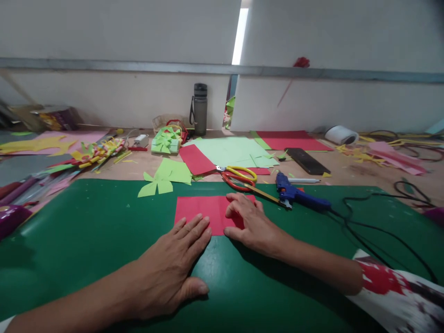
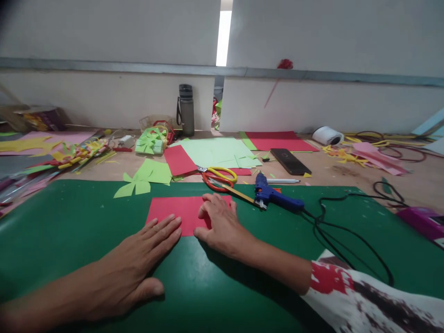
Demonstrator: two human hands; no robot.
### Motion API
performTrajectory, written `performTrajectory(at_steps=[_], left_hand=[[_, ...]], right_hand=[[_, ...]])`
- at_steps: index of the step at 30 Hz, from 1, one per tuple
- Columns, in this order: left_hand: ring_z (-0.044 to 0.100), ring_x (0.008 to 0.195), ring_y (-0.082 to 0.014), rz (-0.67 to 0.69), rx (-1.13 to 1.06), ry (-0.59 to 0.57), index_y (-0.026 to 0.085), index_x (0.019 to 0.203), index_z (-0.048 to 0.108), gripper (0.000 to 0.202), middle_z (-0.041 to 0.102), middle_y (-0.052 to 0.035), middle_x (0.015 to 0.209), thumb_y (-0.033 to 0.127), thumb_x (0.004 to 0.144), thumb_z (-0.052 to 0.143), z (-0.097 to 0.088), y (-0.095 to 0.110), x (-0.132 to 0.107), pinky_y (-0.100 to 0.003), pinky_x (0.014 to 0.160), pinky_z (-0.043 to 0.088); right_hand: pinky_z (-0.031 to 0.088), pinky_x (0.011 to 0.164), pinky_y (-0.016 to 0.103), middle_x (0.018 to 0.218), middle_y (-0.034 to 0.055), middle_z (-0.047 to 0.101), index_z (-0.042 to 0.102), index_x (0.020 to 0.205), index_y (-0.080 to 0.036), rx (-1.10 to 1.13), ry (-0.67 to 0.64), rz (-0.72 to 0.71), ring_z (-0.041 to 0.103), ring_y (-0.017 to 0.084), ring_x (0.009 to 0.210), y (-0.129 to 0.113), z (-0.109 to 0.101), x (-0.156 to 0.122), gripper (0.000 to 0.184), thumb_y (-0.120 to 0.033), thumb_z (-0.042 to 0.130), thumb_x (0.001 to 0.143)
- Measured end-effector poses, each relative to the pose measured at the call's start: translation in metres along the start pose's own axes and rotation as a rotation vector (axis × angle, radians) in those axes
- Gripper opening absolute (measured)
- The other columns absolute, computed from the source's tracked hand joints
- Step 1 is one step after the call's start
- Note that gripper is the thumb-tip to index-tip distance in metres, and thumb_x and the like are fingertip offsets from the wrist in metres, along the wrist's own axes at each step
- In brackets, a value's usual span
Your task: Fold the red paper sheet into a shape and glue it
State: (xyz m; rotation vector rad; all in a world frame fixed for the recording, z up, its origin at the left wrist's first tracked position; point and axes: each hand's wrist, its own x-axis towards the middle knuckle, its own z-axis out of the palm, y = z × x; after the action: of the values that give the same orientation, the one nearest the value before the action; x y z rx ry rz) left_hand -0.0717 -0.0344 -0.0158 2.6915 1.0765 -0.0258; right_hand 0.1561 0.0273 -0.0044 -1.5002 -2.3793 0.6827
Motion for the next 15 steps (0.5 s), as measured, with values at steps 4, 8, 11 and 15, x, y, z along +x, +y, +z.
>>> performTrajectory(at_steps=[4,8,11,15], left_hand=[[0.004,0.14,-0.0313,-0.007,0.005,-0.019,0.015,0.148,0.009,0.076,0.003,-0.0146,0.152,0.061,0.092,0.03,-0.002,0.002,0.0,-0.053,0.111,0.019],[0.005,0.14,-0.0308,0.014,0.026,0.012,0.017,0.148,0.005,0.075,0.004,-0.0138,0.153,0.059,0.092,0.032,-0.001,0.001,-0.001,-0.053,0.111,0.02],[0.008,0.14,-0.0304,0.019,0.043,0.027,0.019,0.148,0.002,0.075,0.005,-0.0134,0.153,0.057,0.093,0.033,0.0,-0.001,-0.002,-0.052,0.11,0.023],[0.013,0.139,-0.0318,0.023,0.079,0.061,0.018,0.148,0.003,0.075,0.008,-0.0144,0.152,0.055,0.093,0.036,-0.001,-0.001,-0.003,-0.052,0.108,0.027]], right_hand=[[0.013,0.104,0.055,0.137,0.0071,0.041,0.049,0.086,-0.023,-0.004,-0.008,0.012,0.026,0.026,0.134,0.01,-0.003,-0.006,0.016,-0.025,0.06,0.074],[0.009,0.104,0.059,0.141,0.0076,0.037,0.05,0.089,-0.024,0.0,-0.024,0.03,0.022,0.026,0.137,0.02,-0.007,-0.012,0.015,-0.026,0.057,0.077],[0.008,0.104,0.062,0.142,0.0082,0.037,0.05,0.091,-0.024,0.004,-0.014,0.04,0.023,0.027,0.136,0.028,-0.01,-0.017,0.014,-0.026,0.055,0.078],[0.012,0.103,0.065,0.139,0.0099,0.042,0.051,0.091,-0.024,-0.004,0.03,0.034,0.027,0.029,0.135,0.039,-0.018,-0.025,0.014,-0.025,0.054,0.078]])
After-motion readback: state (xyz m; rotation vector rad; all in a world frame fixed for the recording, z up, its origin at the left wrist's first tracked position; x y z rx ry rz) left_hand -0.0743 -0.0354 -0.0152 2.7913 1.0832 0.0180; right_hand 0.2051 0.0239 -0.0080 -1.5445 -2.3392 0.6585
